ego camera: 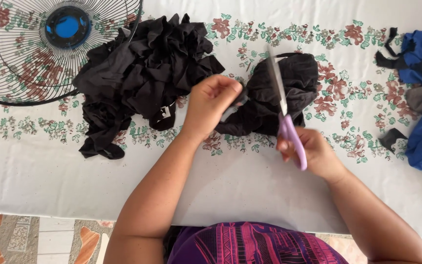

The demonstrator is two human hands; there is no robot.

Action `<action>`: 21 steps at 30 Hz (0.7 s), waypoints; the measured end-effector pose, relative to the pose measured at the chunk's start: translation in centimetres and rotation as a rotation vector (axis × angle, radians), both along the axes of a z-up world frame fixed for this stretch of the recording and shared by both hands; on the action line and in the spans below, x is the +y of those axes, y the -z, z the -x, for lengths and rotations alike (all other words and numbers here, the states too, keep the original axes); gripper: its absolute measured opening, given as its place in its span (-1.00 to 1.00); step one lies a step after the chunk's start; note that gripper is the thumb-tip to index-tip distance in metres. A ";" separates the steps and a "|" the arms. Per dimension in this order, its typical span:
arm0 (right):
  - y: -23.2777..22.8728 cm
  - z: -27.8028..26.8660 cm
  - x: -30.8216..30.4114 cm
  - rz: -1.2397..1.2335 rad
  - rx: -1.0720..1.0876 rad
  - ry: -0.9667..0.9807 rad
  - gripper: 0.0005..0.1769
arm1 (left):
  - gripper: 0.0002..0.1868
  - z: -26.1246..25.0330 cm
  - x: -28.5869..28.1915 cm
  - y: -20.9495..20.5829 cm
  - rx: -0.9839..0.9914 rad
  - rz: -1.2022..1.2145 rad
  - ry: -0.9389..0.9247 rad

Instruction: Cutting black fabric into long thin strips using scissors on a table.

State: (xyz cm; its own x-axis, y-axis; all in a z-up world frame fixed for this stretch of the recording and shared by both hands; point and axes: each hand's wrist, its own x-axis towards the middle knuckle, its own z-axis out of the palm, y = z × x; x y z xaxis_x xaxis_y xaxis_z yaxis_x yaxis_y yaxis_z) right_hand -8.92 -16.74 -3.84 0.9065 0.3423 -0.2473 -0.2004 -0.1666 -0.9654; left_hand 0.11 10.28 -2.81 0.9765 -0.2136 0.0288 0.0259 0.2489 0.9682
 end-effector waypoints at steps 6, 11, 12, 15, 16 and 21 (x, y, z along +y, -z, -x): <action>-7.9 -5.5 4.9 0.451 -0.269 0.063 -0.77 | -0.87 0.0 2.6 -1.7 -0.051 0.461 -0.184; -4.3 -11.4 11.2 0.615 -0.379 0.026 -0.63 | -0.77 -0.7 1.9 2.6 -0.289 0.299 -0.547; -3.5 -12.0 12.5 0.769 -0.390 0.001 -0.53 | -0.77 -0.9 1.9 3.2 -0.324 0.285 -0.617; -0.7 -11.3 12.2 0.686 -0.560 0.075 -0.83 | -0.77 -1.5 2.8 2.9 -0.301 0.288 -0.669; -0.4 -11.5 11.0 0.684 -0.554 0.076 -0.83 | -0.77 -1.9 3.3 3.0 -0.296 0.285 -0.667; -2.7 -12.0 0.2 0.615 -0.706 0.556 -0.81 | -0.78 -3.7 4.8 4.3 -0.157 0.390 -0.818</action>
State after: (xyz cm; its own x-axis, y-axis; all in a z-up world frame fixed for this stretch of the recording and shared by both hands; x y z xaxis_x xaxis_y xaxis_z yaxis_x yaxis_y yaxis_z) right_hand 3.09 -16.53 -1.17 0.9014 -0.1636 0.4009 0.1699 -0.7181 -0.6749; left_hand 3.78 15.12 -7.12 0.7978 0.5948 0.0989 -0.4270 0.4415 0.7892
